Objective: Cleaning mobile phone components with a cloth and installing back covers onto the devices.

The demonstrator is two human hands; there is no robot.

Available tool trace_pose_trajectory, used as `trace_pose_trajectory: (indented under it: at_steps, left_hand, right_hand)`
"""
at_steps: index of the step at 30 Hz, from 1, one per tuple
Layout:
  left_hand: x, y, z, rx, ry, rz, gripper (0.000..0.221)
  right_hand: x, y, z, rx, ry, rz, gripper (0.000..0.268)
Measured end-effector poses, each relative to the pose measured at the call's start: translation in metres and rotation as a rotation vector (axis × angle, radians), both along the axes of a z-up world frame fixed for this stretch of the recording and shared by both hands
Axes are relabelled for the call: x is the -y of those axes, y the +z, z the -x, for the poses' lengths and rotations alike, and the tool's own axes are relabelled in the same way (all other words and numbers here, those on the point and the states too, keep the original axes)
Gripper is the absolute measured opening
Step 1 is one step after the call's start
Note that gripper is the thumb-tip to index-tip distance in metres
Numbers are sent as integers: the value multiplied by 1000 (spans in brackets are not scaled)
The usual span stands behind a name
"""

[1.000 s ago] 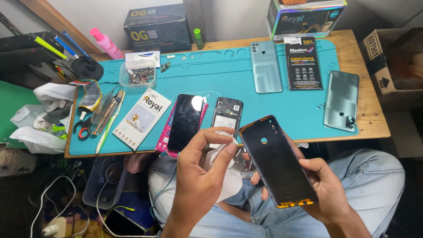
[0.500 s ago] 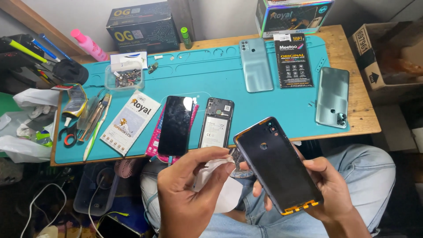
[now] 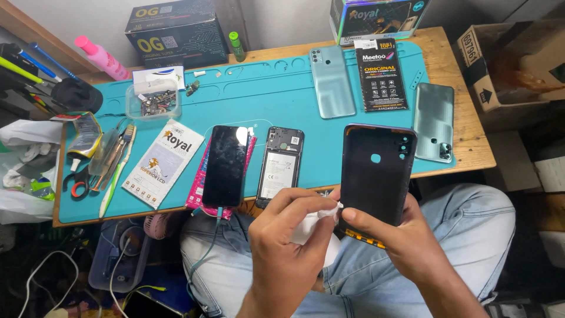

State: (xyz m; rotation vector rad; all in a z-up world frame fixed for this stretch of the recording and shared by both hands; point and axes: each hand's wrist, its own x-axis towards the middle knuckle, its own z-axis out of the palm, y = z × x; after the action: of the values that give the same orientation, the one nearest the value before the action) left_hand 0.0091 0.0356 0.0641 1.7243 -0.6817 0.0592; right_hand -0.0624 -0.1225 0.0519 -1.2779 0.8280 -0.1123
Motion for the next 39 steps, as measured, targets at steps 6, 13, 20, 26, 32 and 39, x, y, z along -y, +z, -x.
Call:
trace_pose_trajectory:
  at_steps: [6, 13, 20, 26, 32, 39]
  left_hand:
    - [-1, -5, 3, 41, -12, -14, 11]
    - [-1, -2, 7, 59, -25, 4, 10]
    - [-2, -17, 9, 318, -91, -97, 14]
    - [-9, -16, 2, 234, -117, -99, 14]
    - [-16, -19, 2, 110, -82, -170, 17]
    - [-18, -3, -2, 111, 5, -59, 16]
  right_hand:
    - [-1, 1, 3, 119, 59, 118, 17]
    - [-6, 4, 5, 59, 25, 204, 15]
    - [-10, 10, -1, -54, -54, 55, 30]
    - [-4, 7, -3, -43, -63, -169, 46]
    - [5, -11, 11, 458, 242, -355, 67]
    - [14, -27, 22, 446, 197, -584, 58]
